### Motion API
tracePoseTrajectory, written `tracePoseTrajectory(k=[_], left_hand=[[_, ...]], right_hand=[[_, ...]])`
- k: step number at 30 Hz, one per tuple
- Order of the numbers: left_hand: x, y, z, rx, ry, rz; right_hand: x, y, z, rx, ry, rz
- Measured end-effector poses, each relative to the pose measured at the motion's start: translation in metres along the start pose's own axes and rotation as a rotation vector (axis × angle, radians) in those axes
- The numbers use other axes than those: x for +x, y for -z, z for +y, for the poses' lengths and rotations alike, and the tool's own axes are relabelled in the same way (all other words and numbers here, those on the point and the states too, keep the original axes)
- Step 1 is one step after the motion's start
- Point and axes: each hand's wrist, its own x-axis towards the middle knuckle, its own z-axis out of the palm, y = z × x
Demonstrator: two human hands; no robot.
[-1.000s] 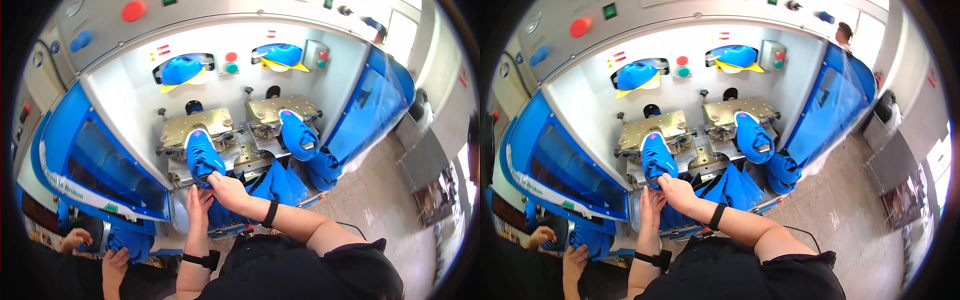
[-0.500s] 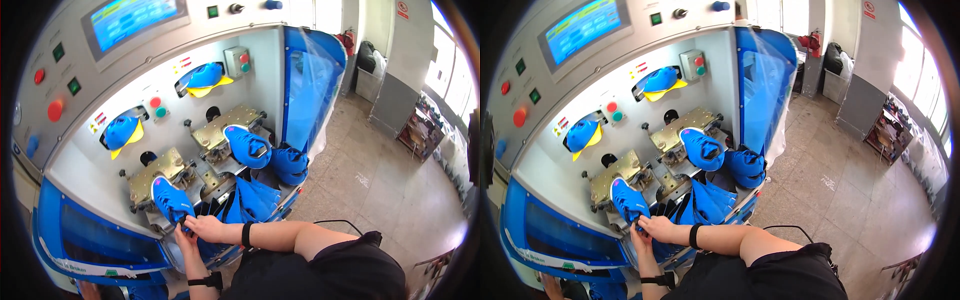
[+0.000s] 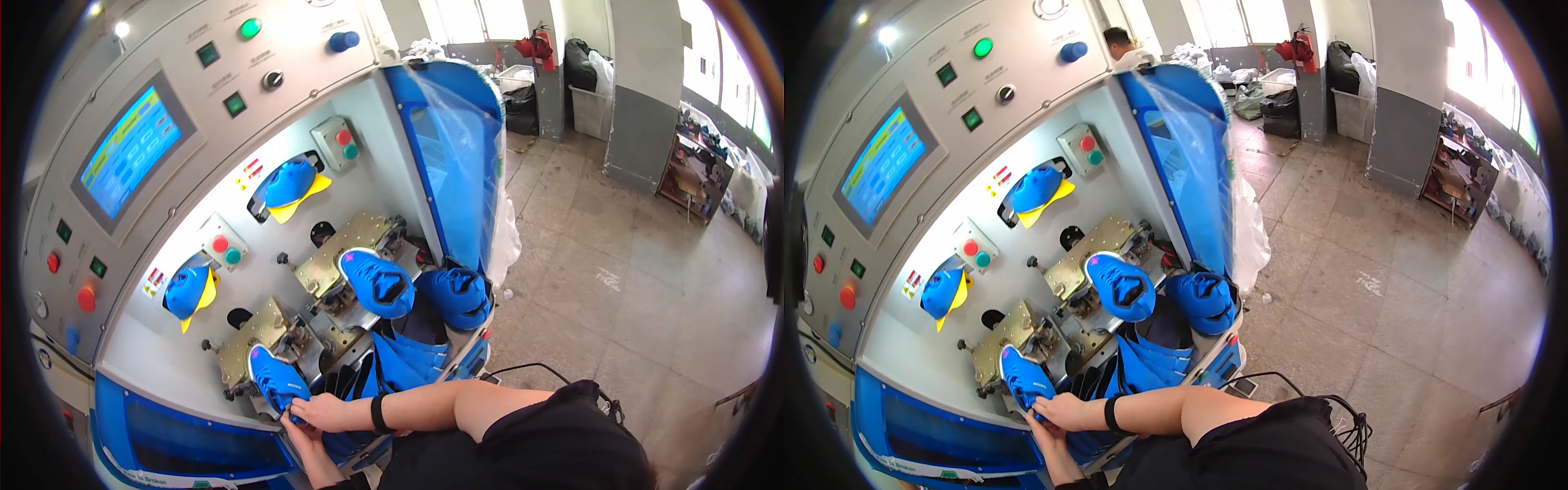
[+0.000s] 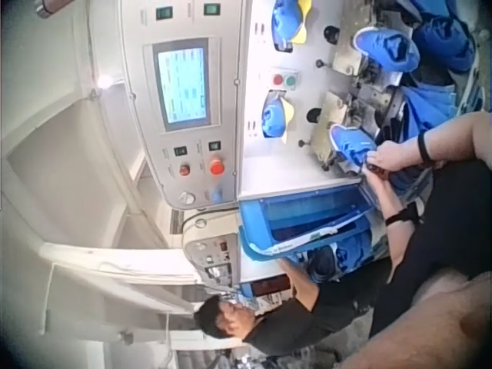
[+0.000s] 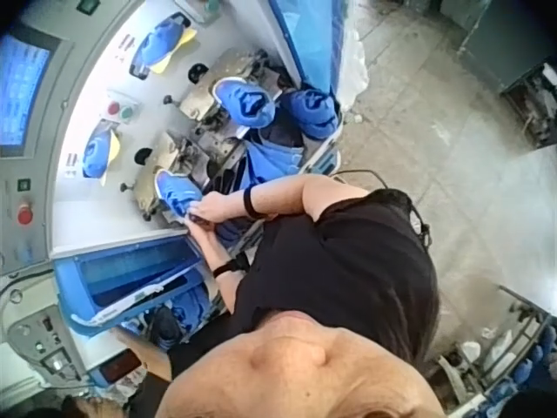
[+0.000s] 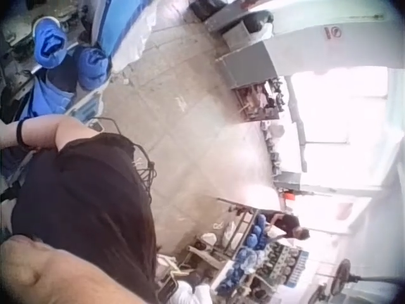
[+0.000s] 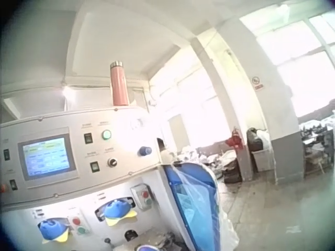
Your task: Operates a shoe-shaping machine to form the heel and upper of sneakers by loading components and pressing machine controls.
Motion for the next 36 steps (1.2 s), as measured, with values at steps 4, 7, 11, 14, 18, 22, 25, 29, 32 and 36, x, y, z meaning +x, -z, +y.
tracePoseTrajectory(k=[4,7,11,14,18,22,25,29,32,36], left_hand=[[-0.002,-0.009,-0.006,0.037,-0.011,0.012],[-0.009,-0.02,-0.008,0.052,-0.088,-0.083],[-0.021,-0.016,-0.014,0.055,-0.244,-0.207],[0.025,-0.005,-0.012,-0.093,-0.022,-0.162],[0.038,-0.026,-0.023,-0.06,-0.065,-0.202],[0.043,-0.047,-0.025,-0.02,-0.11,-0.234],[0.044,-0.055,-0.024,0.002,-0.144,-0.249],[0.044,-0.057,-0.03,0.018,-0.184,-0.252],[0.04,-0.042,-0.041,0.016,-0.208,-0.232],[0.019,0.028,-0.078,0.043,-0.373,0.171]], right_hand=[[-0.008,-0.002,0.014,0.082,0.032,-0.003],[-0.015,0.007,0.024,0.149,0.049,-0.004],[-0.009,0.001,0.03,0.121,0.16,0.014],[0.001,-0.013,0.036,0.112,0.195,-0.04],[0.0,-0.01,0.038,0.111,0.229,0.041],[0.002,-0.014,0.042,0.055,0.178,0.026],[0.0,-0.006,0.047,0.073,0.21,0.03],[-0.007,0.005,0.055,0.112,0.208,-0.006],[-0.013,0.011,0.059,0.203,0.155,0.058],[-0.045,0.005,0.043,0.204,0.153,-0.116]])
